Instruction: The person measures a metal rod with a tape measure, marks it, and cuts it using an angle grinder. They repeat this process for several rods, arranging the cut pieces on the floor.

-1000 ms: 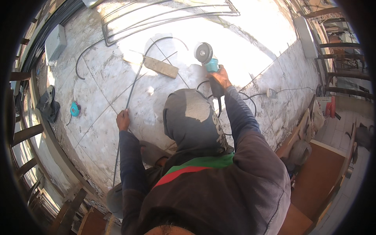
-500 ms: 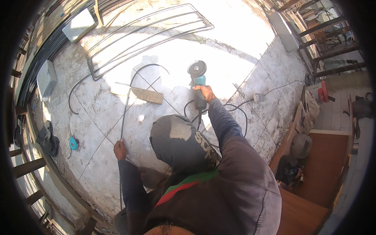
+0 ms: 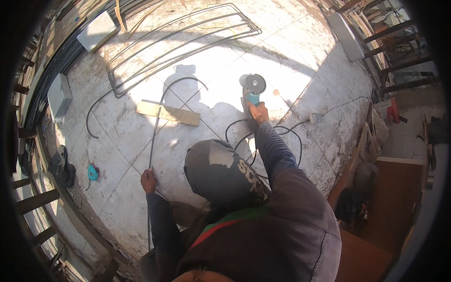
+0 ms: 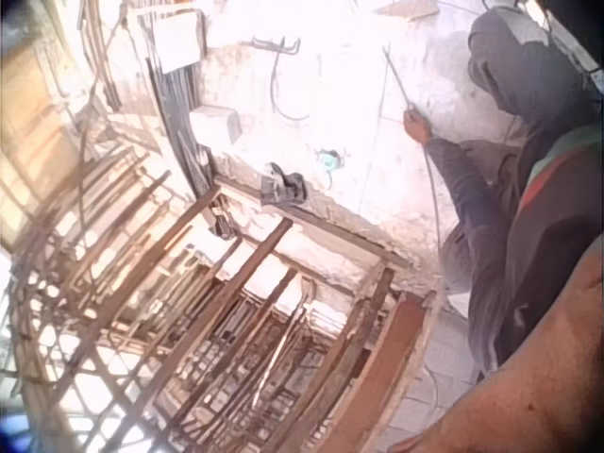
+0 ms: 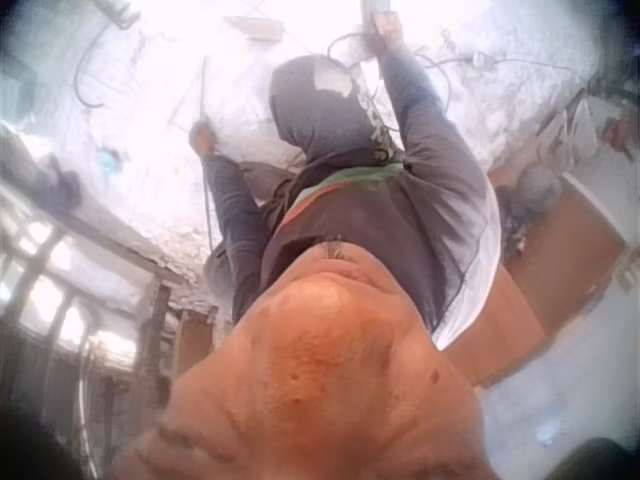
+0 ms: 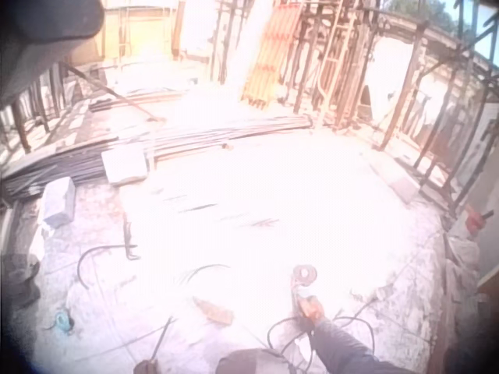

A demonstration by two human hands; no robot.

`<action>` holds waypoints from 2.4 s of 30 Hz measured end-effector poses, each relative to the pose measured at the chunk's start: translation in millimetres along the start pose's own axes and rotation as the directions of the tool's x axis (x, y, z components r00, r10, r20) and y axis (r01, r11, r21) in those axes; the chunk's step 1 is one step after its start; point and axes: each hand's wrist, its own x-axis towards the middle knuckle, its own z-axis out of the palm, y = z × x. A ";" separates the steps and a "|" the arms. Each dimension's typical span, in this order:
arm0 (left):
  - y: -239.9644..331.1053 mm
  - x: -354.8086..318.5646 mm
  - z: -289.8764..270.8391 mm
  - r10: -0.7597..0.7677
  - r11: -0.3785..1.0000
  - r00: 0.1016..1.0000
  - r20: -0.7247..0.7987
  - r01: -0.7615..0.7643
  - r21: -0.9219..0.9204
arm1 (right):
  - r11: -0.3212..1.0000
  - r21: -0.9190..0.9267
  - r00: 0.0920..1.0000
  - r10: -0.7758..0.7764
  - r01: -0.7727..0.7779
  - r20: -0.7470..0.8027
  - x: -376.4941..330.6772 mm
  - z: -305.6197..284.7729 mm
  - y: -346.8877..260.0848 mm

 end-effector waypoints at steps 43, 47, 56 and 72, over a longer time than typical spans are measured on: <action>-27.4 -44.8 -35.3 -0.239 0.871 0.744 -0.624 0.448 0.199 | -0.109 -0.515 0.267 -0.753 0.851 0.602 38.6 217.7 -240.0; -17.2 -41.1 -20.7 -0.286 0.796 0.712 -0.641 0.549 0.254 | -0.048 -0.449 0.251 -0.775 0.892 0.580 28.6 173.7 -282.3; -13.6 -32.5 -19.7 -0.381 0.771 0.704 -0.600 0.600 0.214 | -0.021 -0.166 0.094 -0.755 0.986 0.649 -91.4 177.7 -436.2; -24.1 -41.2 -21.1 -0.358 0.781 0.706 -0.612 0.585 0.218 | -0.404 0.440 -0.388 -0.912 0.802 -0.131 -335.0 284.2 -619.2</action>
